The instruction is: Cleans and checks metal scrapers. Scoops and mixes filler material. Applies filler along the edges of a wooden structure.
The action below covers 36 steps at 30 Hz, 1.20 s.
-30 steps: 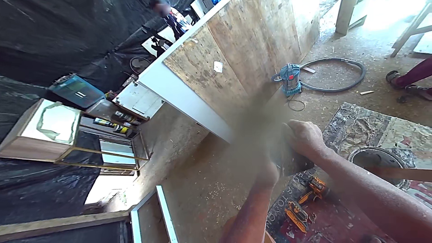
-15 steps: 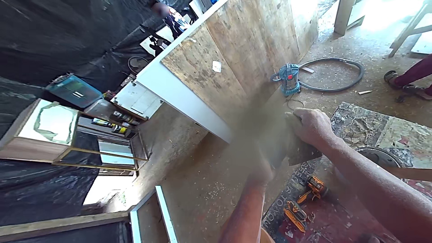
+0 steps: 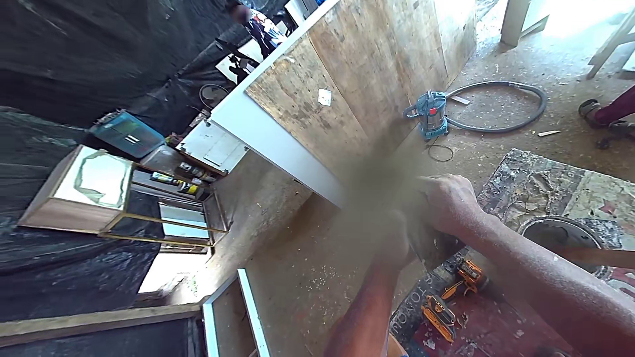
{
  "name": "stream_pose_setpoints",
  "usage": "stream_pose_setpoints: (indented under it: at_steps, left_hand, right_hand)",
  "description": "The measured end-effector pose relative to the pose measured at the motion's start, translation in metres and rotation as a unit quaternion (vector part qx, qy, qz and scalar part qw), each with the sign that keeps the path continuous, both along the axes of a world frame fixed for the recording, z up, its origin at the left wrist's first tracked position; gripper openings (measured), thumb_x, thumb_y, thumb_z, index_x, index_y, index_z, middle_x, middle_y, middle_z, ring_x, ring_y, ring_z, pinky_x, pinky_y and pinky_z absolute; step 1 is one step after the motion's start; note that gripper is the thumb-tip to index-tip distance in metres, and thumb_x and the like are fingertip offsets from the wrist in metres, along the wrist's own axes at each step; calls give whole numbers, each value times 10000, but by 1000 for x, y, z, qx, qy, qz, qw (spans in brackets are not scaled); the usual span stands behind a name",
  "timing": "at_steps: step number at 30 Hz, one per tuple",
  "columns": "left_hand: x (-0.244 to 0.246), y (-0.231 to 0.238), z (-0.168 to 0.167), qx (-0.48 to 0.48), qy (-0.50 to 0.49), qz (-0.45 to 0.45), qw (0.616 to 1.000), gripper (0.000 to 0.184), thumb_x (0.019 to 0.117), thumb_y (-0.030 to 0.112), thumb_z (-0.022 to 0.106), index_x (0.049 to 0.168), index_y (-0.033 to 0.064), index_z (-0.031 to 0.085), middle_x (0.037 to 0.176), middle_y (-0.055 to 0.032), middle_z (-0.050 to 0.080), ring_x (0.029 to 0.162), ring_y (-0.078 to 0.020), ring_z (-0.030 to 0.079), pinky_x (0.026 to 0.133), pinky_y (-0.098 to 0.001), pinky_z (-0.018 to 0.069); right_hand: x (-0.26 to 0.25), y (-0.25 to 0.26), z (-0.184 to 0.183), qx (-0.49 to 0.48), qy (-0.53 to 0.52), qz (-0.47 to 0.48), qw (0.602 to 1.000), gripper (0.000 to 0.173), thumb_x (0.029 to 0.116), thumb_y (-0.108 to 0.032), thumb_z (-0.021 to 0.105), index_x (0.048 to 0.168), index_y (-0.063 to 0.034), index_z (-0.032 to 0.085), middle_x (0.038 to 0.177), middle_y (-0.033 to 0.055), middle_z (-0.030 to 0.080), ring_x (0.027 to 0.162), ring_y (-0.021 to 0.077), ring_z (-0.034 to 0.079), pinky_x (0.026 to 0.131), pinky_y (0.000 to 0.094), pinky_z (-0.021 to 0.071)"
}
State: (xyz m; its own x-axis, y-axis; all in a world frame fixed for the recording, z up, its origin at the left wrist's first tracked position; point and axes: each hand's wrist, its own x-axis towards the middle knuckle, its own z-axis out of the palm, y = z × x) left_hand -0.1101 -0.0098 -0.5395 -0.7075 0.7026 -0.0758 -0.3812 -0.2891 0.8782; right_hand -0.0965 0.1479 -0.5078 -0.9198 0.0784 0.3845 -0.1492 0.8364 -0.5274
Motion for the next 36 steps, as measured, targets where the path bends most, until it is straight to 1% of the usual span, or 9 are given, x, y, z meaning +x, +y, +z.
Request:
stream_pose_setpoints:
  at_steps: [8,12,16,19,25,28,32,35,36]
  left_hand:
    - [-3,5,0,56,-58,-36,996,910,576,918,646,1126,196,712,1009,-17,764,957,-121,736,850,-332,609]
    - [-13,4,-7,86,-99,-37,991,951,511,920,697,1141,208,721,1044,-35,755,967,-160,730,839,-380,611]
    - [-19,-4,-1,137,-123,4,983,1024,534,930,676,1208,160,709,1129,-116,735,1044,-250,719,888,-448,602]
    - [-20,-8,-1,135,-118,13,984,1067,505,946,672,1236,169,686,1154,-109,728,1076,-252,706,918,-460,586]
    - [-8,2,-5,52,-79,32,995,1161,483,969,649,1303,147,611,1136,-62,724,1064,-181,702,917,-401,588]
    - [0,9,2,48,-85,2,995,1017,532,958,616,1188,182,675,1035,-20,758,963,-135,734,836,-351,614]
    - [-2,6,0,97,-95,-70,988,854,636,892,636,1146,214,734,1059,-19,771,990,-137,739,875,-347,610]
    - [-3,6,-8,102,-133,-79,983,859,660,870,660,1168,181,742,1104,-84,758,1014,-226,736,874,-428,611]
    - [-5,7,-8,108,-136,-80,981,885,677,847,675,1249,173,713,1147,-101,748,1041,-252,729,890,-454,605]
  right_hand:
    - [-1,-6,-9,-102,27,88,991,409,990,-370,504,643,-156,536,556,-25,503,539,150,556,488,397,414]
    - [-3,17,4,-227,4,87,970,401,1041,-374,508,733,-146,630,603,-47,550,539,64,546,494,315,461]
    - [-12,54,5,-129,17,-60,990,525,1055,-497,446,653,-162,496,542,4,457,484,178,478,456,419,362]
    - [-8,51,-1,-42,-11,-95,995,520,1047,-488,453,657,-150,517,541,26,484,526,237,539,489,474,396]
    - [-3,16,-21,9,-5,-62,998,455,1014,-417,517,719,-82,602,644,116,607,641,351,653,546,556,478]
    - [1,-8,-18,-16,41,-6,999,459,1010,-414,496,704,-93,611,626,89,609,614,306,658,528,522,487]
    - [-5,0,6,-135,9,-16,991,471,1025,-448,488,695,-122,570,579,29,521,564,222,575,511,473,441]
    - [-17,28,11,-299,-34,-121,946,490,1087,-462,421,859,-78,622,711,90,589,644,246,604,596,503,489]
    - [-22,36,8,-357,-45,-141,922,476,1099,-446,393,941,-62,627,786,117,608,700,263,616,643,517,502]
